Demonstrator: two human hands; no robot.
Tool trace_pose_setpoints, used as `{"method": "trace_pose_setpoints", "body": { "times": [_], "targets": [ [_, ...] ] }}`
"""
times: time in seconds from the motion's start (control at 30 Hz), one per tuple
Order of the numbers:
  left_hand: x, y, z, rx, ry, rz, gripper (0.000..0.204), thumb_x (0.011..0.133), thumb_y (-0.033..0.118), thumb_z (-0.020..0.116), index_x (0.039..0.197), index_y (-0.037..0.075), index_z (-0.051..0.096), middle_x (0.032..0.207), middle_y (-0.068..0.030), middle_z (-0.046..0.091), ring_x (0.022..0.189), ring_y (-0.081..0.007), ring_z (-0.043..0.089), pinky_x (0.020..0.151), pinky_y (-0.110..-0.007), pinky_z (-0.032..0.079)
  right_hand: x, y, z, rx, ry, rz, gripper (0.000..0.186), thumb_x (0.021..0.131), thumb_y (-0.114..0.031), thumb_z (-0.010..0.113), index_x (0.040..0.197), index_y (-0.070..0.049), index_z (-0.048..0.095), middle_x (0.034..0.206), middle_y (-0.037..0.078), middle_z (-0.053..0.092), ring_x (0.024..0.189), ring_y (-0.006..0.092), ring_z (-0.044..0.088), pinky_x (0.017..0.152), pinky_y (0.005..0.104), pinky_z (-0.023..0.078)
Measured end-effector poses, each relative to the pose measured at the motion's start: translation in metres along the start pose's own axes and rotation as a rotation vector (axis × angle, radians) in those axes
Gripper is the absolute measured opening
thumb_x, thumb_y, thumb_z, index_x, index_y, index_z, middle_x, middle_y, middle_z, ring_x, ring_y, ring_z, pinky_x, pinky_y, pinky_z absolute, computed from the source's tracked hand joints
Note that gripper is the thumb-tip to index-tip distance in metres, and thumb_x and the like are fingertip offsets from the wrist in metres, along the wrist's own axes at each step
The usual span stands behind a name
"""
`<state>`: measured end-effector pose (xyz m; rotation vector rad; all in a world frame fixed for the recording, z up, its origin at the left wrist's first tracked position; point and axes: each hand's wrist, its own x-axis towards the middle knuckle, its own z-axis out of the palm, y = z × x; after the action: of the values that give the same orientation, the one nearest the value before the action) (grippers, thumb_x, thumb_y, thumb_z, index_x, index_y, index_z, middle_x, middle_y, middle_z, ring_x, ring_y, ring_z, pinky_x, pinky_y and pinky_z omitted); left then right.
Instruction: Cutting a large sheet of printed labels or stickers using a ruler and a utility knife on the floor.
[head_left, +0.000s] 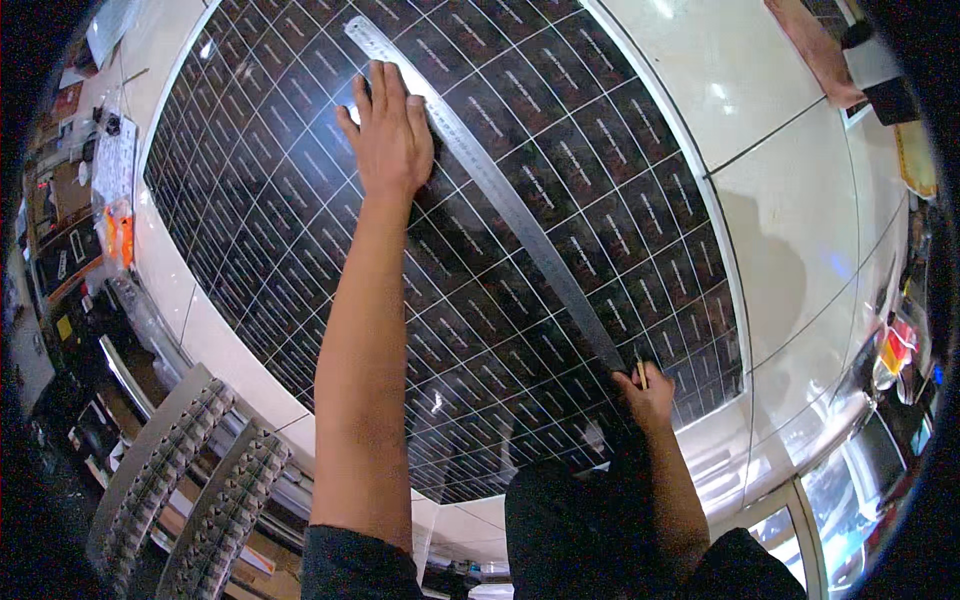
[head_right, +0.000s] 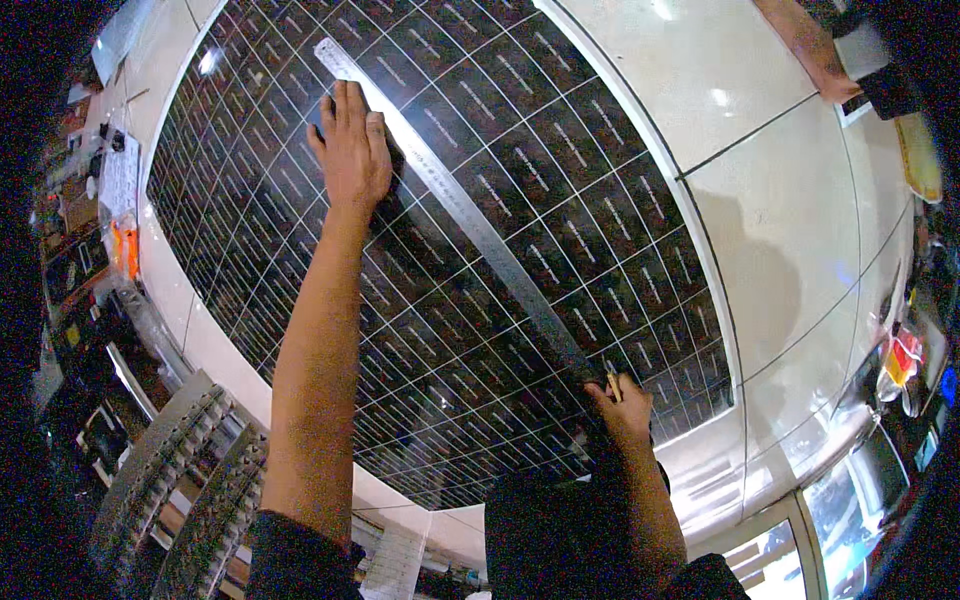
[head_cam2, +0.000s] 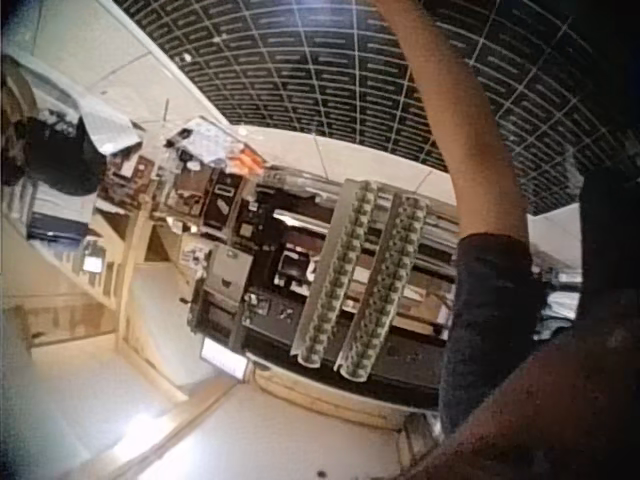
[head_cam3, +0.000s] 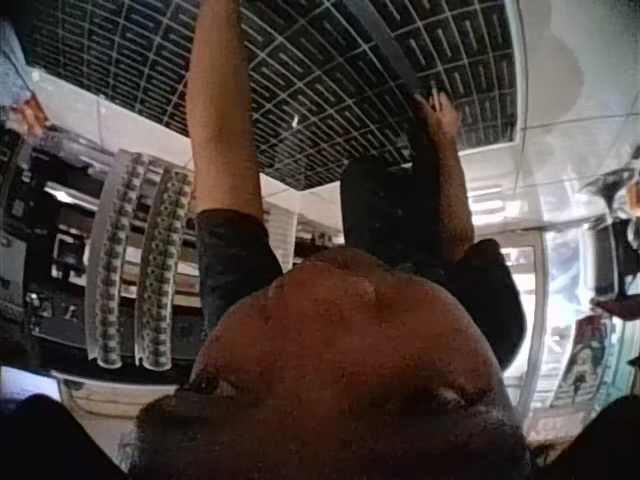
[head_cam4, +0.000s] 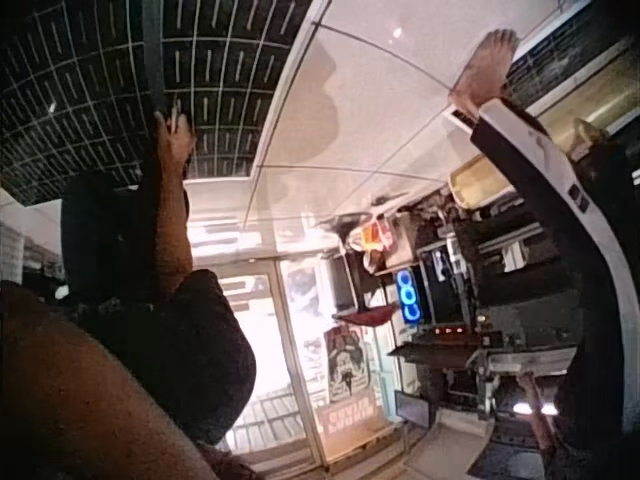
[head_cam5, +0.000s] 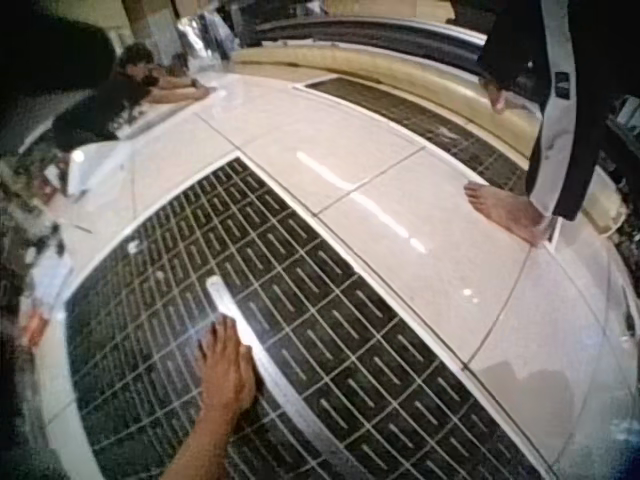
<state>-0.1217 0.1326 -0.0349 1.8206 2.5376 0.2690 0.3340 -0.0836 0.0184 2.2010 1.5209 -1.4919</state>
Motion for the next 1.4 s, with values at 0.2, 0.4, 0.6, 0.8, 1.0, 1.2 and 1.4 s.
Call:
{"method": "trace_pose_setpoints", "body": {
  "times": [0.2,0.4,0.6,0.8,1.0,1.2,1.4],
  "targets": [
    [0.000,0.001,-0.003,0.012,-0.022,-0.005,0.058,0.104,0.039,0.026,0.154,0.009,0.027,0.162,-0.0096,0.024,0.149,-0.0354,0.019,0.118,-0.060,0.011,0.000,-0.001,-0.001,0.032,-0.013,0.006,0.043,0.079,-0.028,0.084,0.071,-0.007,0.047,0.058,0.003,0.057,0.051,0.0103,0.057,0.049,0.0284,0.046],
    [0.000,0.000,-0.002,0.033,-0.022,-0.002,0.058,0.104,0.040,0.026,0.154,0.011,0.027,0.162,-0.0090,0.024,0.149,-0.0352,0.019,0.118,-0.059,0.010,-0.002,-0.006,-0.002,0.086,-0.021,0.079,0.043,0.079,-0.028,0.084,0.071,-0.006,0.047,0.059,0.004,0.058,0.052,0.0107,0.060,0.049,0.0287,0.047],
    [0.001,0.000,-0.001,0.045,-0.014,0.003,0.058,0.104,0.040,0.026,0.154,0.011,0.028,0.162,-0.0087,0.024,0.149,-0.0350,0.019,0.118,-0.060,0.010,-0.001,-0.009,-0.003,0.057,-0.017,0.016,0.042,0.080,-0.025,0.083,0.070,-0.005,0.048,0.060,0.003,0.057,0.051,0.0107,0.059,0.048,0.0286,0.046],
    [0.000,0.000,-0.001,0.025,-0.005,0.000,0.057,0.104,0.040,0.026,0.154,0.011,0.029,0.161,-0.0084,0.026,0.148,-0.0346,0.020,0.118,-0.059,0.011,-0.001,0.000,0.000,0.016,0.019,-0.005,0.041,0.080,-0.024,0.083,0.069,-0.005,0.049,0.059,0.003,0.056,0.051,0.0090,0.057,0.047,0.0282,0.046],
    [0.001,0.001,-0.001,-0.007,0.026,-0.016,0.058,0.102,0.040,0.030,0.153,0.012,0.031,0.159,-0.0078,0.030,0.148,-0.0339,0.021,0.118,-0.060,0.010,0.003,0.010,0.005,0.018,0.030,-0.020,0.039,0.080,-0.021,0.084,0.070,-0.006,0.050,0.060,-0.001,0.054,0.052,0.0058,0.053,0.047,0.0265,0.045],
    [0.001,-0.001,-0.002,0.002,-0.010,-0.019,0.059,0.102,0.044,0.030,0.154,0.015,0.029,0.160,-0.0078,0.028,0.148,-0.0345,0.020,0.117,-0.060,0.011,0.003,0.002,0.002,0.070,0.032,-0.065,0.040,0.077,-0.027,0.085,0.070,-0.005,0.052,0.058,0.002,0.054,0.051,0.0100,0.049,0.049,0.0286,0.044],
    [0.000,-0.002,0.004,0.009,0.041,-0.008,0.058,0.103,0.041,0.027,0.153,0.014,0.031,0.160,-0.0074,0.028,0.148,-0.0332,0.020,0.117,-0.061,0.011,-0.001,-0.007,0.000,0.065,0.055,-0.076,0.043,0.076,-0.033,0.085,0.069,-0.005,0.054,0.057,0.005,0.055,0.051,0.0142,0.048,0.052,0.0312,0.044]
  ]
}}
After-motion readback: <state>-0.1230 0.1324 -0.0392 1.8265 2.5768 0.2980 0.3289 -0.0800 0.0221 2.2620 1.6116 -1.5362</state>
